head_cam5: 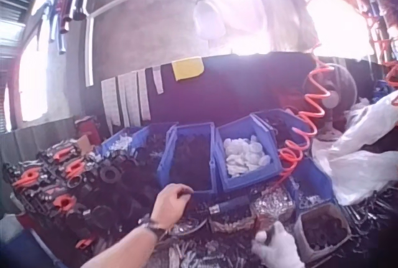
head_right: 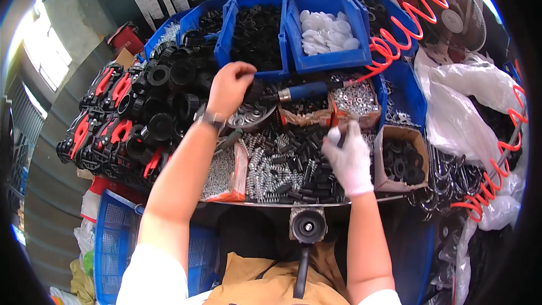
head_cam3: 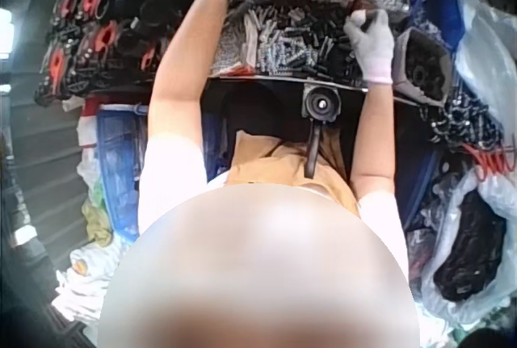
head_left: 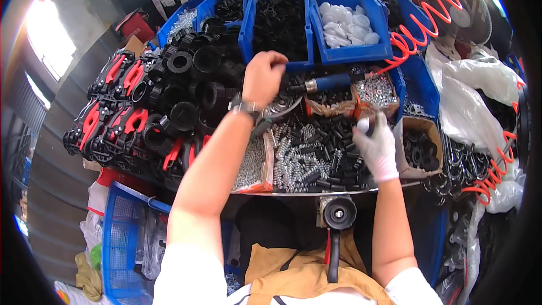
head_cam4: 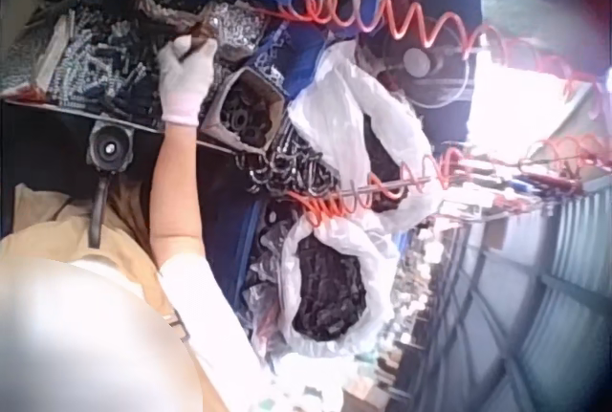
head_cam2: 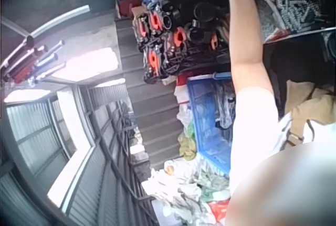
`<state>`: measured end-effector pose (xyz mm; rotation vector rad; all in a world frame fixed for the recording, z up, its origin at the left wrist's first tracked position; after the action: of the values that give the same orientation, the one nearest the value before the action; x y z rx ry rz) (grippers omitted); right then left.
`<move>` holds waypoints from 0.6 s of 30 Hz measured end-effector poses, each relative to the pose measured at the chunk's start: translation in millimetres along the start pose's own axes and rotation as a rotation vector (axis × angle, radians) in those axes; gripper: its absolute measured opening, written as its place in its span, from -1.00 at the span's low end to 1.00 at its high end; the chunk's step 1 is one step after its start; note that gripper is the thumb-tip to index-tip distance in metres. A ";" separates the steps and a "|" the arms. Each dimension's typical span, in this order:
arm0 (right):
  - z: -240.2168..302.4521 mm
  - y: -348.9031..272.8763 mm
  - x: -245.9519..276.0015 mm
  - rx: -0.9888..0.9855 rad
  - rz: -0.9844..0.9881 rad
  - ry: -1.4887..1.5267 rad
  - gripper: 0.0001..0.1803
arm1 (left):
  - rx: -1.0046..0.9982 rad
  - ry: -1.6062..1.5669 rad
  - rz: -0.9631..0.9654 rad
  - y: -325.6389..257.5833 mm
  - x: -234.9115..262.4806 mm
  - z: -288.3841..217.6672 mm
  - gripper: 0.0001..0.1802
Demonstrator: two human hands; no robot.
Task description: The person assembles a mechanical housing by securing screws, washers, a spring, and plastic fittings into it with an electric screwdriver and pliers.
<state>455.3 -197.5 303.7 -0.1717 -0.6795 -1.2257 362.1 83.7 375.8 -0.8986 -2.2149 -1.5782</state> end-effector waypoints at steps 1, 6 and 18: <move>4.4 -11.0 2.8 0.037 0.035 0.079 -0.68 | 0.040 0.054 0.098 24.6 -10.4 28.6 -0.81; -0.9 -49.1 15.4 -0.050 0.219 0.271 -0.71 | 0.082 0.453 0.443 62.7 -88.3 119.9 -0.71; -8.7 -82.8 37.1 -0.256 0.351 0.515 -0.71 | -0.168 0.479 -0.013 71.0 -11.2 42.6 -0.75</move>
<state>389.9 -260.9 298.5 -0.1698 -0.0380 -0.9563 420.6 134.3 407.3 -0.4759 -1.7783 -1.7813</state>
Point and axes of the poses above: each hand's wrist, its own y-axis towards the middle knuckle, its own x-axis out of the back of the hand, z = x × y, the point moved 4 cm from there along y, towards the middle knuckle, and after that the axes turned 15 degrees about -x, right-handed, at the moved point
